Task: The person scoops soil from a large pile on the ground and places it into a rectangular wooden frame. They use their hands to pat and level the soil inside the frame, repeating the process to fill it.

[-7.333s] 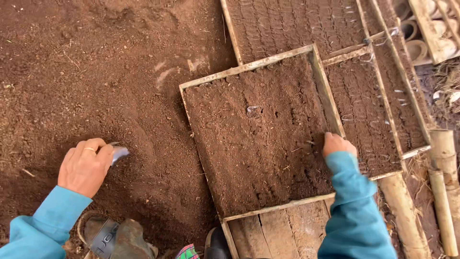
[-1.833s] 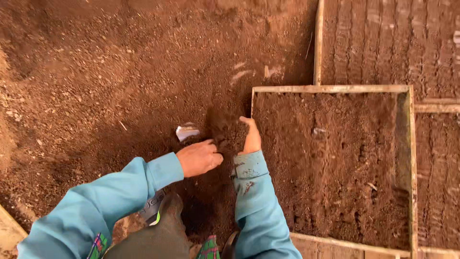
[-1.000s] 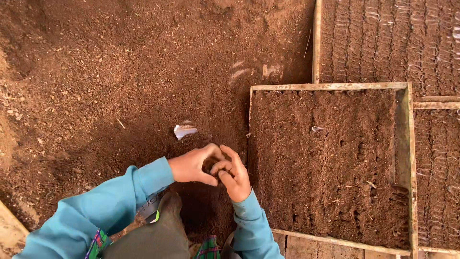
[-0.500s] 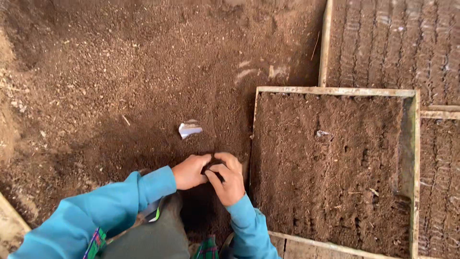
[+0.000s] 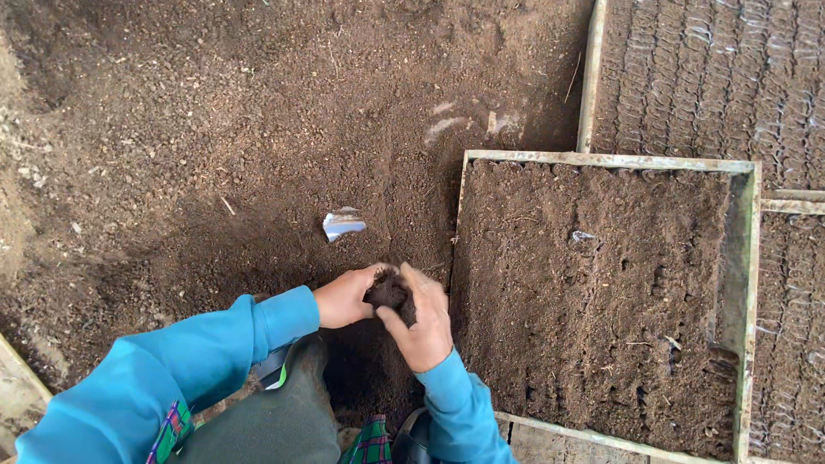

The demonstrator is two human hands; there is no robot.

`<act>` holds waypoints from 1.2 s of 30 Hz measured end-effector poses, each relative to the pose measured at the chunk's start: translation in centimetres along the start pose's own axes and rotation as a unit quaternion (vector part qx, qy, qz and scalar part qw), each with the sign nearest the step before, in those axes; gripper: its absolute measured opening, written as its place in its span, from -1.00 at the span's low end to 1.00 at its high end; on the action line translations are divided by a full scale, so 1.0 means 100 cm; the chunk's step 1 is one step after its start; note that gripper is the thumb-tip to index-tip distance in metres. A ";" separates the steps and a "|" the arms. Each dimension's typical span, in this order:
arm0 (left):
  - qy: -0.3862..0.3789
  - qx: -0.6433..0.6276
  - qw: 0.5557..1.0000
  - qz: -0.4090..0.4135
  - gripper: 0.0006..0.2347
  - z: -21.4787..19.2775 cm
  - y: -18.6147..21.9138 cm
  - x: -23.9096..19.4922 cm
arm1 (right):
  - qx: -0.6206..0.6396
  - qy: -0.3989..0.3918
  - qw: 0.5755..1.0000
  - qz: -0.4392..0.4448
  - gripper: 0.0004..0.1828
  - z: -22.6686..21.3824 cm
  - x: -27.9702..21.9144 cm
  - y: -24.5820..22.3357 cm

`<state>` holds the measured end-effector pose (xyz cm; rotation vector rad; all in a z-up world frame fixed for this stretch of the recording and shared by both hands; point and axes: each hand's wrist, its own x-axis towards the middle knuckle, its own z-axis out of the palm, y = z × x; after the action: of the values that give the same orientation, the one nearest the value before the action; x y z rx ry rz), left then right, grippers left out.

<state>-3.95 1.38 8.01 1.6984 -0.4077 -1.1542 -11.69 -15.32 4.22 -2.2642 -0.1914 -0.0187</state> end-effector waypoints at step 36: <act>0.364 0.578 0.702 0.200 -0.84 -0.075 -0.074 0.020 | -0.521 -0.155 0.650 0.532 -0.69 -0.379 -0.031 0.220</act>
<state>1.56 7.24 0.95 2.7243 -1.0420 0.3493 -9.61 -58.55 11.68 -3.0803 1.3419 1.1596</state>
